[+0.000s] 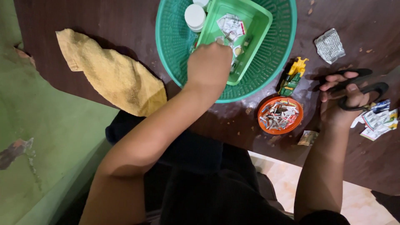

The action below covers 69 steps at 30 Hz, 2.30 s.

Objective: The person cuts individual pill packets from a larger blister pack strip using scissors and then places the small packets into a plastic basket.

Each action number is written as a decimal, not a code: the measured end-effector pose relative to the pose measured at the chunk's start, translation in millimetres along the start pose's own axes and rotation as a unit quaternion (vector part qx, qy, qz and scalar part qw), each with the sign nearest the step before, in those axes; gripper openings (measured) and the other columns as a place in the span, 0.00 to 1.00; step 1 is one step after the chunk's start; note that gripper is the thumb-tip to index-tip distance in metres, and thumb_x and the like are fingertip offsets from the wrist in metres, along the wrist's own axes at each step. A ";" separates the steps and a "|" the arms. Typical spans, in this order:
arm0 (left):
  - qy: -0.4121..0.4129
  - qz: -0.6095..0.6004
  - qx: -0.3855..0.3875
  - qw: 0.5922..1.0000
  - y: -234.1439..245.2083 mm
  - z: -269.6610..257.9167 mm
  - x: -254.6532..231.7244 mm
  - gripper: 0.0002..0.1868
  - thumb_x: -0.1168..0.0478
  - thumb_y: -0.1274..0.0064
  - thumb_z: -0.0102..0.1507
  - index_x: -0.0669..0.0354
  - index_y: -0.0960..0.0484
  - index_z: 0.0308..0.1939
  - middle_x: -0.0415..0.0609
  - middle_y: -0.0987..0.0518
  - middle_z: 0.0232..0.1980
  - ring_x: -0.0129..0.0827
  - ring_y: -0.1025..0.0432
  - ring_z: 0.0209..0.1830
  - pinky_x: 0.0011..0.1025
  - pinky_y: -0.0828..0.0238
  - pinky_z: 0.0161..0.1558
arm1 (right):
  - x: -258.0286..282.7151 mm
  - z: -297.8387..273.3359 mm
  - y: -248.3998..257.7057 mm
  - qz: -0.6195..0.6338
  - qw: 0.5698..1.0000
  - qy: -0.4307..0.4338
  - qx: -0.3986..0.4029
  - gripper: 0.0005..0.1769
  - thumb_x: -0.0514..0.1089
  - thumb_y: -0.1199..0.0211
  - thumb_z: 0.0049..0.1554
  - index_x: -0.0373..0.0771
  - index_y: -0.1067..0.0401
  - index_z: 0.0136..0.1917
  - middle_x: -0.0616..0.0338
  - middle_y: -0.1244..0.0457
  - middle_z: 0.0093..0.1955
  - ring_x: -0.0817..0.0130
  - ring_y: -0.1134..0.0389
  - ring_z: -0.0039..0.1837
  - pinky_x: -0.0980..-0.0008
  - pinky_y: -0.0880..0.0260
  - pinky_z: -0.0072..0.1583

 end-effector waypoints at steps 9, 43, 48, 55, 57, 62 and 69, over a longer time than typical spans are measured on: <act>0.012 -0.305 -0.111 0.946 120.8 -24.1 34.9 0.03 0.64 0.40 0.66 0.60 0.13 0.41 0.52 0.14 0.39 0.36 0.19 0.28 0.33 0.23 0.34 | 1.2 -0.9 -3.4 0.001 1.000 0.002 0.003 0.15 0.44 0.44 0.70 0.33 0.38 0.65 0.39 0.35 0.54 0.57 0.32 0.47 0.69 0.36 0.41; -0.116 -0.552 -0.036 0.825 8.4 -23.2 -178.3 0.04 0.67 0.43 0.69 0.64 0.19 0.47 0.44 0.18 0.41 0.31 0.24 0.40 0.29 0.26 0.43 | 39.9 -66.6 -42.5 0.088 0.991 0.000 -0.101 0.22 0.48 0.34 0.65 0.35 0.35 0.65 0.41 0.31 0.54 0.56 0.29 0.46 0.65 0.33 0.41; -0.047 -0.737 0.190 0.646 -11.1 -77.9 -166.0 0.05 0.71 0.42 0.66 0.66 0.21 0.45 0.39 0.20 0.41 0.18 0.27 0.39 0.19 0.28 0.43 | 45.5 -110.1 -62.8 0.105 0.993 0.026 -0.038 0.32 0.48 0.21 0.52 0.34 0.33 0.62 0.54 0.33 0.53 0.65 0.29 0.56 0.68 0.28 0.59; -0.020 -0.749 0.276 0.602 -50.2 -110.5 -144.7 0.06 0.73 0.41 0.61 0.63 0.22 0.39 0.37 0.23 0.38 0.17 0.29 0.37 0.19 0.32 0.39 | 18.5 -143.3 -89.0 0.018 0.999 -0.039 0.002 0.26 0.35 0.25 0.51 0.38 0.35 0.58 0.57 0.35 0.52 0.67 0.33 0.53 0.70 0.32 0.55; -0.056 -0.737 0.295 0.606 -56.5 -119.3 -143.2 0.06 0.73 0.44 0.61 0.61 0.25 0.36 0.35 0.27 0.36 0.15 0.33 0.37 0.19 0.35 0.38 | 12.4 -152.0 -91.7 0.097 0.993 -0.062 -0.002 0.25 0.32 0.27 0.49 0.36 0.34 0.58 0.58 0.35 0.52 0.68 0.33 0.54 0.71 0.33 0.56; -0.085 -0.705 0.360 0.604 -74.0 -140.4 -136.4 0.10 0.72 0.45 0.62 0.59 0.31 0.31 0.33 0.33 0.32 0.14 0.39 0.33 0.20 0.42 0.34 | 6.2 -179.3 -90.1 -0.007 0.998 -0.069 -0.007 0.25 0.31 0.28 0.47 0.34 0.33 0.57 0.57 0.36 0.48 0.69 0.34 0.50 0.70 0.34 0.54; -0.157 -0.637 0.352 0.667 -53.7 -166.1 -162.1 0.15 0.70 0.40 0.61 0.57 0.32 0.27 0.32 0.35 0.30 0.14 0.41 0.30 0.20 0.45 0.31 | 28.3 -205.2 -69.9 0.004 0.999 -0.032 -0.011 0.25 0.30 0.27 0.50 0.36 0.35 0.57 0.55 0.36 0.43 0.67 0.34 0.46 0.69 0.34 0.52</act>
Point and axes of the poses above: each hand's wrist, its own z-axis towards the middle knuckle, its own y-axis out of the back of the hand, x = y × z, the point moved 4 cm from there along z, towards the middle knuckle
